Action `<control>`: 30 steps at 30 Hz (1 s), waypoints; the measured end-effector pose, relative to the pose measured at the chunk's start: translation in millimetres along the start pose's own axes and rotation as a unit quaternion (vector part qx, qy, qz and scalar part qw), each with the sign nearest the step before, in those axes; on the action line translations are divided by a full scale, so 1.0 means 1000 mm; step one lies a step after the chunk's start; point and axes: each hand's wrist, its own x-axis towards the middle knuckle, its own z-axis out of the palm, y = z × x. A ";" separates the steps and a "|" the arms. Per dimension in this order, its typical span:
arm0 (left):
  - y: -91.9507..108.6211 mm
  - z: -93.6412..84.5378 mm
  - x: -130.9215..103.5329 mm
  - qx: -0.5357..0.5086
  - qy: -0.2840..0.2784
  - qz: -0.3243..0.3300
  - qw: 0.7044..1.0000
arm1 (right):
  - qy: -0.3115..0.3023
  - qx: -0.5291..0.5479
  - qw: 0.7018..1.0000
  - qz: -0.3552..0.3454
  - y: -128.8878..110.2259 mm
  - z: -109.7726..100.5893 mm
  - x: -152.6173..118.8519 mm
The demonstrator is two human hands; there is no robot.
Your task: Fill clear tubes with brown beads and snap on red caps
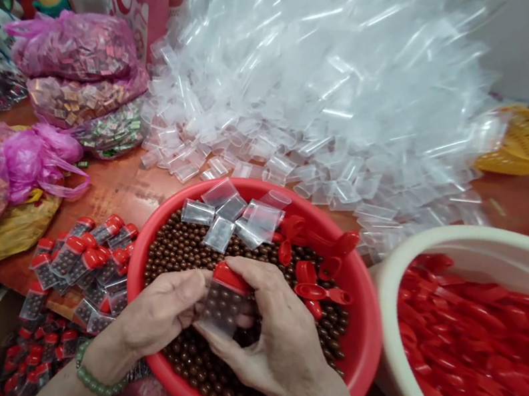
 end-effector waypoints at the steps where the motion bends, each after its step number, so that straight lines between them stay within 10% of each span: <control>1: 0.000 -0.001 0.001 -0.004 0.008 -0.009 1.000 | -0.003 0.003 1.000 -0.002 -0.001 0.000 -0.001; 15: -0.007 0.012 0.010 0.009 0.009 -0.022 1.000 | 0.022 0.003 0.998 -0.063 -0.002 -0.001 -0.002; 19: -0.001 0.013 -0.007 0.041 0.034 0.000 0.999 | -0.078 0.059 0.994 -0.049 -0.001 -0.010 -0.004; 24: 0.028 0.004 -0.081 0.195 0.175 0.027 0.965 | -0.133 0.083 0.987 0.038 0.023 -0.021 -0.013; 30: 0.026 -0.045 -0.183 0.290 0.521 -0.013 0.802 | -0.175 0.053 0.982 0.050 0.038 -0.008 -0.012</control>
